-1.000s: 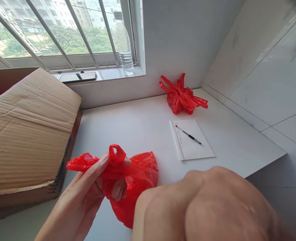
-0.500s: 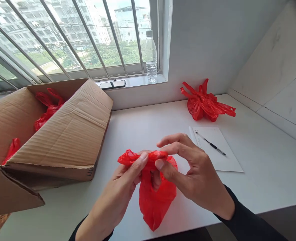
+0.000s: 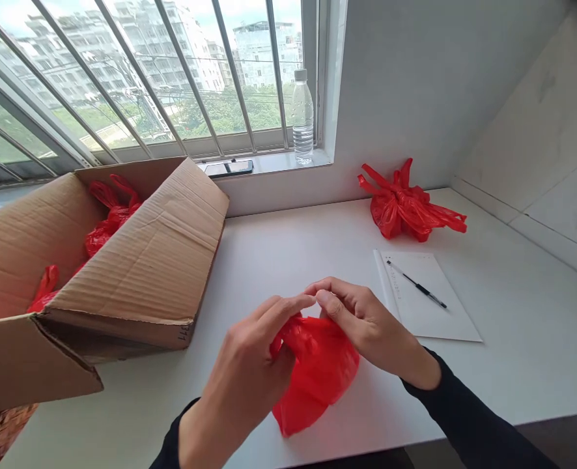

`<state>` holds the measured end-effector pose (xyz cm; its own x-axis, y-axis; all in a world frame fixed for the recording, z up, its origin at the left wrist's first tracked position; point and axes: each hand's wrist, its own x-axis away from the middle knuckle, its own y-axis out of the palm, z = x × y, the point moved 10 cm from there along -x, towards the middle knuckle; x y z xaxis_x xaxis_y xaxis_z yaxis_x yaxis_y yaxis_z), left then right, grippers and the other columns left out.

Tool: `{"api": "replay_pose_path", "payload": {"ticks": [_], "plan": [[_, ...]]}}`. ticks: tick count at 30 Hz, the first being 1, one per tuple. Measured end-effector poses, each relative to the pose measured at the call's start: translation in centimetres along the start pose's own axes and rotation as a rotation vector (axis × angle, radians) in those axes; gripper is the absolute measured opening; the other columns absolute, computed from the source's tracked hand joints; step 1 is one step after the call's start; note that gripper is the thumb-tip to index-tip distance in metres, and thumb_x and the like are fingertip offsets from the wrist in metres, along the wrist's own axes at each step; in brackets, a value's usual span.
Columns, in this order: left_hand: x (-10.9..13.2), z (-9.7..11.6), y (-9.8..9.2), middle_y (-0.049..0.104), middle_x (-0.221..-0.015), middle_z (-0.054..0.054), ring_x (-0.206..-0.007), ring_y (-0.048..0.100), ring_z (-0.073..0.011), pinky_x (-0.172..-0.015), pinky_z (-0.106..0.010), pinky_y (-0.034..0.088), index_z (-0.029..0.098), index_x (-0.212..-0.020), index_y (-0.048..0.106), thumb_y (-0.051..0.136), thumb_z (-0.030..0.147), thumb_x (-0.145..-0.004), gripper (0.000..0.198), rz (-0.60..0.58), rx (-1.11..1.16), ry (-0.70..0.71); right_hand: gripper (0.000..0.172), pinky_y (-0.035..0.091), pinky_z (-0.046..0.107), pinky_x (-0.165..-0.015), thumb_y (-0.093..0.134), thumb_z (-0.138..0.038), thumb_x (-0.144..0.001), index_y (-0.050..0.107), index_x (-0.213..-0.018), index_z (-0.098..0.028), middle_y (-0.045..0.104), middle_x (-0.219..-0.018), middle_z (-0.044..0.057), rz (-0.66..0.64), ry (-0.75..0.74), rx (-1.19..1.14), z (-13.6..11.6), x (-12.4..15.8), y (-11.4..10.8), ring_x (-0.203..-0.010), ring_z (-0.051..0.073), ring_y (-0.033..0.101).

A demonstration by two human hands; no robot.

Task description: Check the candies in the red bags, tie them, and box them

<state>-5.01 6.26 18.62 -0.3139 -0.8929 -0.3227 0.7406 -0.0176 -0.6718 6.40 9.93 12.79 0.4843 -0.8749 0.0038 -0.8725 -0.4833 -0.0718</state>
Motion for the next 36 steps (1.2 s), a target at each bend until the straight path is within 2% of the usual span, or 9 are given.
{"api": "replay_pose_path", "payload": {"ticks": [5,9,13,18,22,26,30,33,36], "plan": [[1.0,0.4,-0.5,0.071,-0.115,-0.002,-0.101,0.069,-0.0127,-0.085,-0.021,0.053,0.028,-0.127,0.066,0.044,-0.013,-0.083,0.064,0.164,-0.097,0.209,0.025,0.043,0.027,-0.065,0.047,-0.034,-0.107,0.064,-0.122,-0.023,0.058,-0.081,-0.003,-0.232,-0.052,-0.081,-0.1,0.1,2.2,-0.071,0.013,0.051],[0.9,0.4,-0.5,0.067,-0.13,-0.003,-0.117,0.065,-0.0155,-0.096,-0.024,0.052,0.031,-0.134,0.063,0.059,-0.001,-0.092,0.054,0.157,-0.154,0.225,0.021,0.05,0.03,-0.08,0.05,-0.033,-0.106,0.068,-0.109,-0.022,0.069,-0.098,0.001,-0.132,-0.106,-0.036,-1.0,0.1,1.5,-0.091,0.016,0.063],[2.3,-1.6,0.5,0.057,-0.151,-0.006,-0.137,0.052,-0.0205,-0.112,-0.034,0.045,0.03,-0.156,0.043,0.051,0.006,-0.1,0.062,0.035,-0.204,0.205,0.016,0.05,0.031,-0.082,0.054,-0.031,-0.104,0.069,-0.102,-0.024,0.072,-0.097,0.0,0.041,-0.168,0.207,-1.3,0.8,-0.7,-0.093,0.017,0.065],[7.7,-7.8,0.4,0.059,-0.151,-0.004,-0.14,0.049,-0.0237,-0.116,-0.042,0.04,0.031,-0.157,0.041,0.048,0.007,-0.101,0.061,0.01,-0.377,0.091,0.026,0.044,0.031,-0.056,0.056,-0.045,-0.101,0.073,-0.097,-0.026,0.074,-0.1,0.005,0.192,0.032,0.44,4.6,2.8,-5.8,-0.094,0.023,0.067],[9.9,-10.2,0.6,0.062,-0.146,-0.004,-0.136,0.055,-0.0232,-0.109,-0.04,0.048,0.033,-0.153,0.047,0.051,0.016,-0.103,0.053,0.037,-0.335,-0.027,0.029,0.055,0.038,-0.08,0.052,-0.047,-0.103,0.073,-0.103,-0.027,0.076,-0.101,0.003,0.245,0.138,0.363,7.9,3.8,-7.0,-0.099,0.024,0.069],[8.0,-7.7,1.9,0.041,-0.164,-0.006,-0.153,0.033,-0.0268,-0.122,-0.048,0.037,0.028,-0.16,0.036,0.041,0.02,-0.106,0.055,0.067,-0.264,-0.02,0.031,0.05,0.041,-0.107,0.045,-0.045,-0.107,0.066,-0.127,-0.034,0.071,-0.129,0.0,0.39,0.05,0.241,5.8,3.6,-4.4,-0.123,0.021,0.063],[6.7,-5.8,6.8,0.03,-0.17,-0.011,-0.159,0.02,-0.0277,-0.128,-0.053,0.024,0.017,-0.164,0.024,0.038,0.017,-0.104,0.062,-0.138,-0.367,0.109,0.038,0.046,0.042,-0.116,0.039,-0.032,-0.109,0.053,-0.144,-0.034,0.061,-0.146,0.0,0.363,-0.132,0.367,4.6,3.6,1.0,-0.138,0.018,0.053],[7.4,-6.7,9.9,0.032,-0.169,-0.014,-0.159,0.021,-0.0267,-0.13,-0.052,0.021,0.011,-0.164,0.02,0.04,0.017,-0.103,0.064,-0.238,-0.471,0.14,0.049,0.036,0.05,-0.124,0.037,-0.022,-0.107,0.043,-0.155,-0.029,0.051,-0.157,0.003,0.31,-0.207,0.609,6.6,4.0,4.0,-0.148,0.022,0.041],[8.1,-7.7,11.1,0.03,-0.169,-0.012,-0.159,0.021,-0.0289,-0.13,-0.054,0.019,0.012,-0.163,0.024,0.042,0.02,-0.103,0.063,-0.229,-0.517,0.137,0.052,0.032,0.056,-0.126,0.038,-0.02,-0.106,0.04,-0.157,-0.026,0.046,-0.161,0.004,0.315,-0.206,0.752,9.0,4.3,4.6,-0.152,0.025,0.036]]}}
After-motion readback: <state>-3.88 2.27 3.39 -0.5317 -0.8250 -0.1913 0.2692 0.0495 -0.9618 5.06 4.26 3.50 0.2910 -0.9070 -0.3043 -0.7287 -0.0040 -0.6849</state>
